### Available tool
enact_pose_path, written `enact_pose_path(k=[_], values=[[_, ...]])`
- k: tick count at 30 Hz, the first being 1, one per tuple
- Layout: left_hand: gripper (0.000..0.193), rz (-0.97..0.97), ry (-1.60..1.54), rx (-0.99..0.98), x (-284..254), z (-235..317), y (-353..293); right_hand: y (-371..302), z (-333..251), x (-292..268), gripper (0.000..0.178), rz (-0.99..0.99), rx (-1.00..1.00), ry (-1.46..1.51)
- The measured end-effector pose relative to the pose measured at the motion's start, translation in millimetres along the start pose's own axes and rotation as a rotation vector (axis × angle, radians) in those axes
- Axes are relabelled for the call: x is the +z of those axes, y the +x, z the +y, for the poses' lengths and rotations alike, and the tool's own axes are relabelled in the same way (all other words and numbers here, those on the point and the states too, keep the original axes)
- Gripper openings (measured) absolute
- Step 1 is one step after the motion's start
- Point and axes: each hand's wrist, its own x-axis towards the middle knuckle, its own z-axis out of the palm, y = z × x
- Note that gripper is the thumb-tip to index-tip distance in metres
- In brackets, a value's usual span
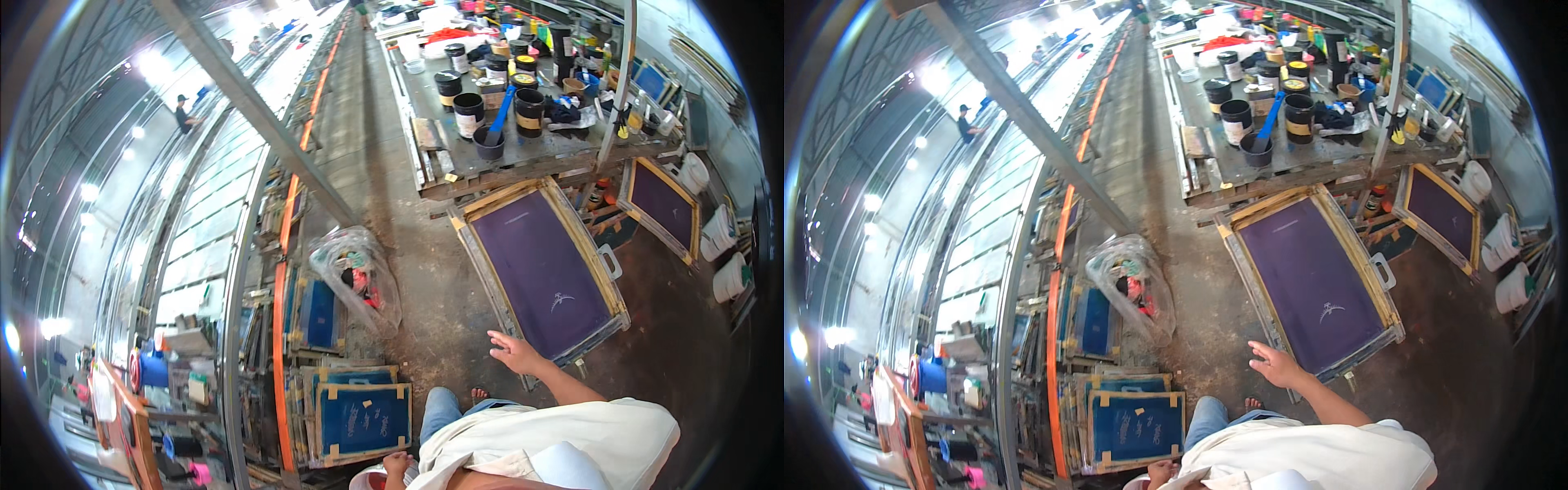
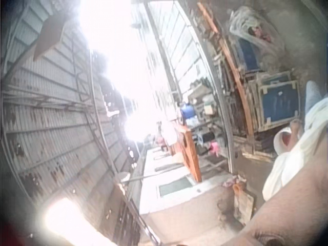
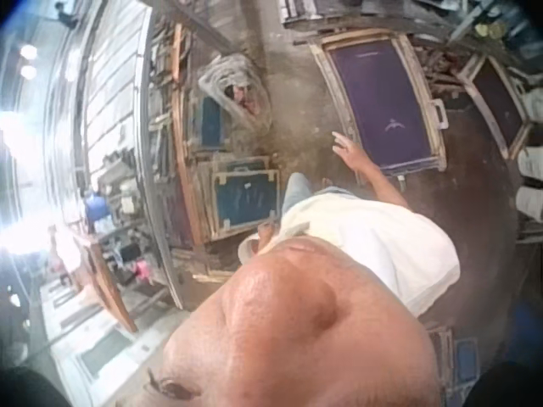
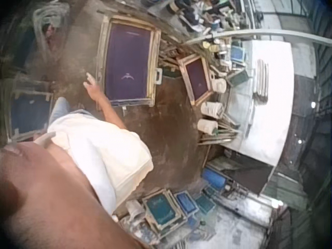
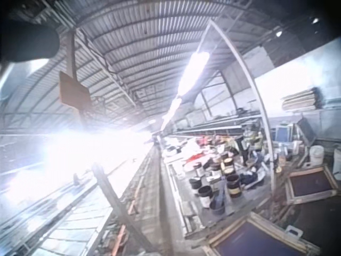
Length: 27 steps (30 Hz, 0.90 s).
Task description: The person places black fabric pieces onto a drying rack, then moves to a workbench to handle wooden screen printing frames. They apply yellow tape to the edges of a purple screen frame and place it on a stand.
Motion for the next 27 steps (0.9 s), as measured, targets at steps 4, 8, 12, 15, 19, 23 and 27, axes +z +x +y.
enact_pose_path(k=[4,8,12,15,19,23,27], values=[[0.023,-0.024,0.433,-0.039,-2.6,71.0,80.1,53.8,-24.4,-16.0,0.034,-0.086,0.19,-0.147],[0.036,-0.122,0.608,0.296,-1.9,170.9,178.1,141.3,-6.1,30.4,0.037,0.026,0.193,-0.022],[0.051,-0.037,0.716,0.316,7.4,321.1,279.1,251.0,-68.6,75.4,0.044,-0.227,0.154,-0.277],[0.042,-0.108,0.379,0.141,38.2,443.3,329.0,320.5,-108.6,89.5,0.035,-0.164,0.037,-0.273],[0.017,0.02,0.202,0.771,71.2,602.0,397.5,423.7,-164.0,115.4,0.038,-0.1,-0.043,-0.071],[0.025,-0.39,0.157,0.856,169.7,806.2,321.4,518.6,-157.8,123.2,0.04,-0.09,0.034,-0.256],[0.042,-0.592,0.17,1.297,253.0,905.8,285.8,616.5,-159.3,157.5,0.046,-0.088,-0.006,-0.087]])
